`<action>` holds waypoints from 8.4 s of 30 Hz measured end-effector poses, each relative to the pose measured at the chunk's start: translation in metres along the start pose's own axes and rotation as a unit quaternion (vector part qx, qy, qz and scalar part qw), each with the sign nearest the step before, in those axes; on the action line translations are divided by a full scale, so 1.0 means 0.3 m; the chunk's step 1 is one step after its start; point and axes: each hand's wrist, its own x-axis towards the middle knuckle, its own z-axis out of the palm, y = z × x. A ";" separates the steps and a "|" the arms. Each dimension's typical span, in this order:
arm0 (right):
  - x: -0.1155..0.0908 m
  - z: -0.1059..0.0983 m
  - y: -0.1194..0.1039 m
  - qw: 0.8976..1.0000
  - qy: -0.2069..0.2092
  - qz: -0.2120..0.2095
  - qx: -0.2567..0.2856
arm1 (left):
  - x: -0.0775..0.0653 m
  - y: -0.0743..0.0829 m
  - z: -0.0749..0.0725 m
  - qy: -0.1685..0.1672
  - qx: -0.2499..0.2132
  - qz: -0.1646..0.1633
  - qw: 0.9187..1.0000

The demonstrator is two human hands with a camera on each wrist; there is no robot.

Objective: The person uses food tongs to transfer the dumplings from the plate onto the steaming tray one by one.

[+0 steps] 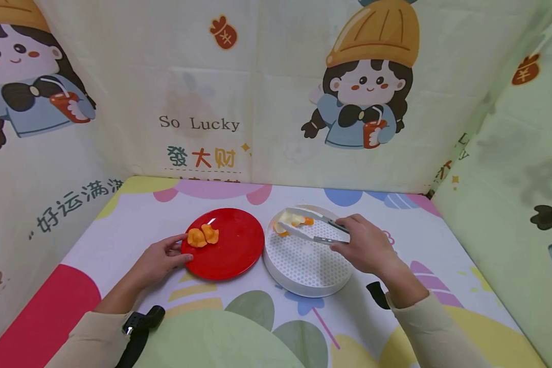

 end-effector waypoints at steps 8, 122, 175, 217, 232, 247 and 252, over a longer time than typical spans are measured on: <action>-0.013 0.026 0.033 1.000 -0.007 -0.006 -0.008 | 0.006 -0.009 0.004 0.000 -0.002 0.000 1.000; 0.194 0.190 -0.352 0.993 -0.106 -0.052 0.006 | -0.001 -0.005 0.009 -0.002 -0.002 0.000 1.000; 0.240 0.220 -0.399 0.990 -0.133 -0.023 0.029 | -0.001 -0.006 0.005 0.000 0.002 0.004 1.000; -0.007 0.018 0.024 0.999 0.016 0.022 0.036 | 0.007 -0.011 0.001 0.003 0.011 0.012 1.000; -0.070 0.011 0.194 0.998 0.010 0.057 0.030 | 0.011 -0.016 0.009 0.003 -0.003 0.017 1.000; -0.068 0.004 0.228 0.998 -0.011 0.068 -0.009 | 0.007 -0.014 0.004 0.003 0.004 0.016 1.000; -0.054 0.009 0.226 0.997 -0.024 0.071 -0.016 | 0.003 -0.005 0.002 0.001 0.004 0.008 1.000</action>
